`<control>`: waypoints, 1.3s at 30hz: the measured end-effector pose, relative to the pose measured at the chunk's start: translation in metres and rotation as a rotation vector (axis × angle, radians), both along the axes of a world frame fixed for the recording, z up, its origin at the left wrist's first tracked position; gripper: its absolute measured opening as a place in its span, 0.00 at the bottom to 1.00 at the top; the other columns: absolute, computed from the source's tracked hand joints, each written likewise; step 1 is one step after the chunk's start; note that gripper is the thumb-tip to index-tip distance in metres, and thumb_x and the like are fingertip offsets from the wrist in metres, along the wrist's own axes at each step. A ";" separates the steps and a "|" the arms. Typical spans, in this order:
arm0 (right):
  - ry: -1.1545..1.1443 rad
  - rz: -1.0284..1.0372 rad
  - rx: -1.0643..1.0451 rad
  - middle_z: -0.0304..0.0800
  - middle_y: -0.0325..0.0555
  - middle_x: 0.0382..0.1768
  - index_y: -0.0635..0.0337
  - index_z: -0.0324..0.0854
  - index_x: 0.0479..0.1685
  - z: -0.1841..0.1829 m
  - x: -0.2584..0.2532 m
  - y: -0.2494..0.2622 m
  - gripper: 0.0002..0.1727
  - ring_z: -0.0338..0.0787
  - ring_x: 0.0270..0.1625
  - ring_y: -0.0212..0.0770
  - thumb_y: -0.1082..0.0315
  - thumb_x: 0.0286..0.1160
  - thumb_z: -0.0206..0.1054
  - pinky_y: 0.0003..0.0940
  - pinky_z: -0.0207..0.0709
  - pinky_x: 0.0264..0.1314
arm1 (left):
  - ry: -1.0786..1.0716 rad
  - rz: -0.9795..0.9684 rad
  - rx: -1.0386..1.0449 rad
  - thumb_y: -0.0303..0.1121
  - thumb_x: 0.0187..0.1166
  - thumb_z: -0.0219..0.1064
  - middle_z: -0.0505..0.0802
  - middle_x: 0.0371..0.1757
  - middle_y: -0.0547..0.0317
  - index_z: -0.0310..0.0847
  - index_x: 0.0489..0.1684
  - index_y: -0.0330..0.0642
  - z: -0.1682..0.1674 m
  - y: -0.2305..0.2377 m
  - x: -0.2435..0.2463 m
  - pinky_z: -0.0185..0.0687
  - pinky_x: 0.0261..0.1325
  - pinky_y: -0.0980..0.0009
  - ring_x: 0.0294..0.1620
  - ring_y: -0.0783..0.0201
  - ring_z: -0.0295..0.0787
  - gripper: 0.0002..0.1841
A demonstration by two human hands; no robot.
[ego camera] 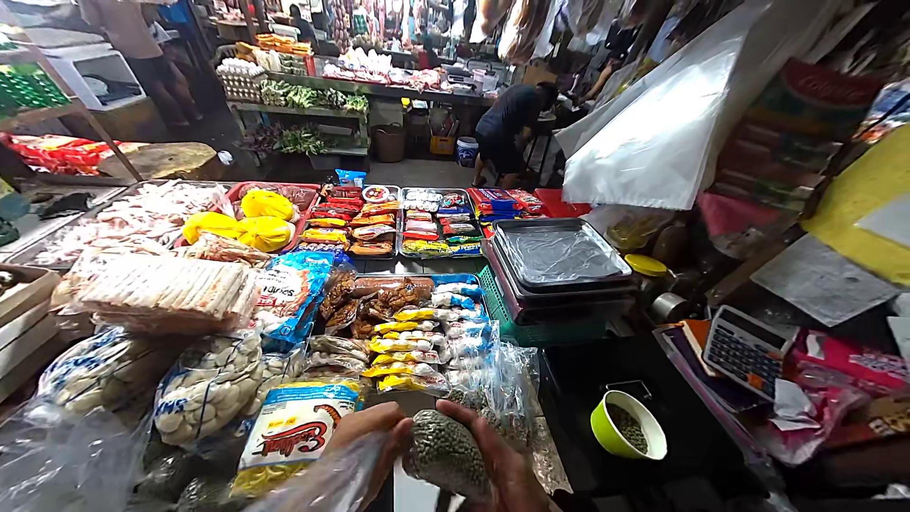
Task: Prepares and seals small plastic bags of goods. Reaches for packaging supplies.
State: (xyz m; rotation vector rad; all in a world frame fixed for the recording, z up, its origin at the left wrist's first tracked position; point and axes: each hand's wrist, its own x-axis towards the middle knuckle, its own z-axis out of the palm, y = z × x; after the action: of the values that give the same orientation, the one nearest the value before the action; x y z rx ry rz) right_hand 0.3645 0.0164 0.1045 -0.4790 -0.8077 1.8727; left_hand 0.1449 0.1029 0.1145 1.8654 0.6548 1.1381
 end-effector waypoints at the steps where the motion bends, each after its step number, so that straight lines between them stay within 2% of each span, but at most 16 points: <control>1: -0.071 -0.101 0.009 0.86 0.54 0.70 0.41 0.71 0.84 -0.001 -0.002 -0.001 0.25 0.95 0.51 0.50 0.51 0.91 0.54 0.42 0.91 0.35 | 0.051 0.013 0.098 0.46 0.87 0.61 0.86 0.21 0.62 0.85 0.26 0.37 -0.007 0.003 0.002 0.78 0.31 0.83 0.25 0.79 0.81 0.22; 3: -0.333 -0.351 0.245 0.87 0.46 0.71 0.55 0.79 0.76 -0.009 -0.006 -0.002 0.23 0.93 0.60 0.40 0.73 0.81 0.65 0.37 0.92 0.52 | 0.179 0.084 0.154 0.39 0.86 0.62 0.87 0.21 0.57 0.86 0.24 0.35 -0.018 0.006 0.004 0.80 0.31 0.76 0.25 0.73 0.84 0.19; 6: -0.520 -0.557 0.546 0.84 0.46 0.74 0.50 0.87 0.68 -0.032 -0.001 0.005 0.20 0.80 0.78 0.43 0.63 0.77 0.73 0.41 0.79 0.78 | 0.454 0.152 -0.201 0.38 0.88 0.60 0.88 0.24 0.54 0.87 0.31 0.33 -0.007 0.002 0.013 0.81 0.35 0.64 0.24 0.65 0.84 0.19; 8: -0.409 -0.552 0.367 0.92 0.47 0.63 0.54 0.77 0.71 -0.042 0.001 0.008 0.22 0.88 0.70 0.46 0.59 0.82 0.68 0.43 0.81 0.73 | 0.561 0.126 -0.290 0.38 0.89 0.58 0.90 0.29 0.50 0.88 0.36 0.33 -0.007 0.002 0.021 0.85 0.42 0.57 0.31 0.58 0.89 0.18; 10: -0.439 -0.416 0.216 0.88 0.51 0.66 0.64 0.65 0.78 -0.058 0.006 0.015 0.31 0.90 0.64 0.45 0.64 0.78 0.69 0.43 0.86 0.65 | 0.510 0.056 -0.166 0.34 0.86 0.61 0.93 0.35 0.44 0.89 0.37 0.30 -0.025 -0.003 0.028 0.87 0.49 0.51 0.39 0.51 0.93 0.16; 13: -0.574 -0.169 0.255 0.84 0.50 0.70 0.73 0.77 0.70 -0.100 0.010 0.027 0.26 0.86 0.66 0.33 0.73 0.72 0.72 0.34 0.81 0.71 | 0.621 -0.078 -0.052 0.21 0.82 0.59 0.93 0.45 0.38 0.88 0.46 0.28 -0.062 -0.005 0.041 0.87 0.54 0.45 0.47 0.42 0.93 0.10; 17: -0.738 -0.247 0.227 0.85 0.57 0.68 0.74 0.87 0.54 -0.156 0.004 0.032 0.17 0.83 0.72 0.38 0.74 0.67 0.71 0.32 0.75 0.77 | 0.877 -0.138 -0.205 0.24 0.83 0.59 0.92 0.59 0.37 0.86 0.62 0.32 -0.108 -0.002 0.054 0.80 0.68 0.43 0.62 0.39 0.89 0.15; 20: -0.797 -0.284 0.152 0.84 0.59 0.69 0.73 0.90 0.51 -0.175 0.003 0.030 0.13 0.82 0.73 0.40 0.77 0.70 0.69 0.33 0.75 0.78 | 0.680 -0.075 -0.314 0.35 0.84 0.59 0.95 0.40 0.39 0.91 0.42 0.31 -0.133 -0.003 0.050 0.84 0.57 0.41 0.47 0.43 0.94 0.16; 23: -0.826 -0.316 0.192 0.84 0.59 0.68 0.71 0.92 0.47 -0.179 0.003 0.031 0.10 0.84 0.71 0.40 0.75 0.76 0.68 0.33 0.77 0.76 | 0.387 -0.004 -0.567 0.47 0.91 0.51 0.87 0.19 0.63 0.85 0.20 0.39 -0.133 0.005 0.052 0.79 0.34 0.65 0.23 0.68 0.82 0.29; 26: -0.815 -0.330 0.172 0.84 0.59 0.68 0.71 0.91 0.50 -0.173 0.002 0.032 0.11 0.85 0.69 0.39 0.76 0.77 0.66 0.33 0.78 0.75 | 0.220 -0.087 -0.589 0.45 0.89 0.55 0.89 0.51 0.49 0.82 0.57 0.32 -0.116 0.006 0.051 0.81 0.63 0.62 0.52 0.62 0.86 0.22; 28: -0.807 -0.348 0.150 0.86 0.57 0.65 0.71 0.91 0.49 -0.170 0.001 0.032 0.10 0.85 0.68 0.37 0.78 0.75 0.67 0.31 0.78 0.75 | 0.350 -0.234 -0.440 0.42 0.88 0.56 0.86 0.69 0.44 0.75 0.72 0.31 -0.116 0.010 0.046 0.78 0.75 0.59 0.69 0.57 0.84 0.24; 31: -0.834 -0.318 0.142 0.84 0.59 0.69 0.71 0.92 0.46 -0.172 0.003 0.031 0.10 0.83 0.72 0.40 0.72 0.74 0.71 0.34 0.76 0.77 | 0.965 -0.233 -0.117 0.36 0.80 0.70 0.86 0.67 0.35 0.86 0.61 0.32 -0.107 0.021 0.036 0.78 0.72 0.44 0.71 0.39 0.82 0.18; 33: -0.846 -0.302 0.122 0.82 0.57 0.72 0.69 0.92 0.45 -0.174 0.003 0.032 0.11 0.84 0.71 0.39 0.68 0.75 0.73 0.34 0.78 0.75 | 1.193 -0.181 -0.043 0.40 0.84 0.66 0.87 0.62 0.34 0.90 0.51 0.35 -0.102 0.027 0.032 0.76 0.70 0.41 0.70 0.35 0.80 0.15; 35: -0.854 -0.312 0.128 0.80 0.58 0.72 0.68 0.91 0.45 -0.173 0.001 0.033 0.12 0.83 0.71 0.40 0.66 0.77 0.72 0.33 0.78 0.74 | 1.123 -0.088 0.086 0.46 0.83 0.65 0.84 0.67 0.36 0.93 0.42 0.42 -0.101 0.021 0.027 0.70 0.71 0.37 0.75 0.33 0.72 0.17; 37: -0.869 -0.333 0.186 0.78 0.61 0.73 0.67 0.92 0.46 -0.172 0.000 0.032 0.13 0.80 0.75 0.42 0.64 0.77 0.72 0.34 0.74 0.78 | 0.775 -0.067 0.254 0.40 0.72 0.71 0.86 0.72 0.40 0.95 0.27 0.45 -0.110 0.011 0.025 0.59 0.79 0.32 0.84 0.32 0.65 0.11; 39: -0.867 -0.333 0.261 0.77 0.65 0.74 0.68 0.92 0.47 -0.175 -0.002 0.029 0.13 0.78 0.77 0.45 0.67 0.76 0.70 0.36 0.73 0.80 | 0.504 -0.190 0.283 0.36 0.71 0.71 0.90 0.65 0.47 0.90 0.18 0.42 -0.121 0.012 0.026 0.62 0.80 0.36 0.82 0.40 0.71 0.12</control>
State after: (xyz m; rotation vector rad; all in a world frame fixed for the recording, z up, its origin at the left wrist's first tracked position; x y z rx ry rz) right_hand 0.3630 0.0458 -0.0704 -1.2080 -1.4070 1.1894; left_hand 0.1714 0.1147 -0.0063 2.4341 0.5917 0.6616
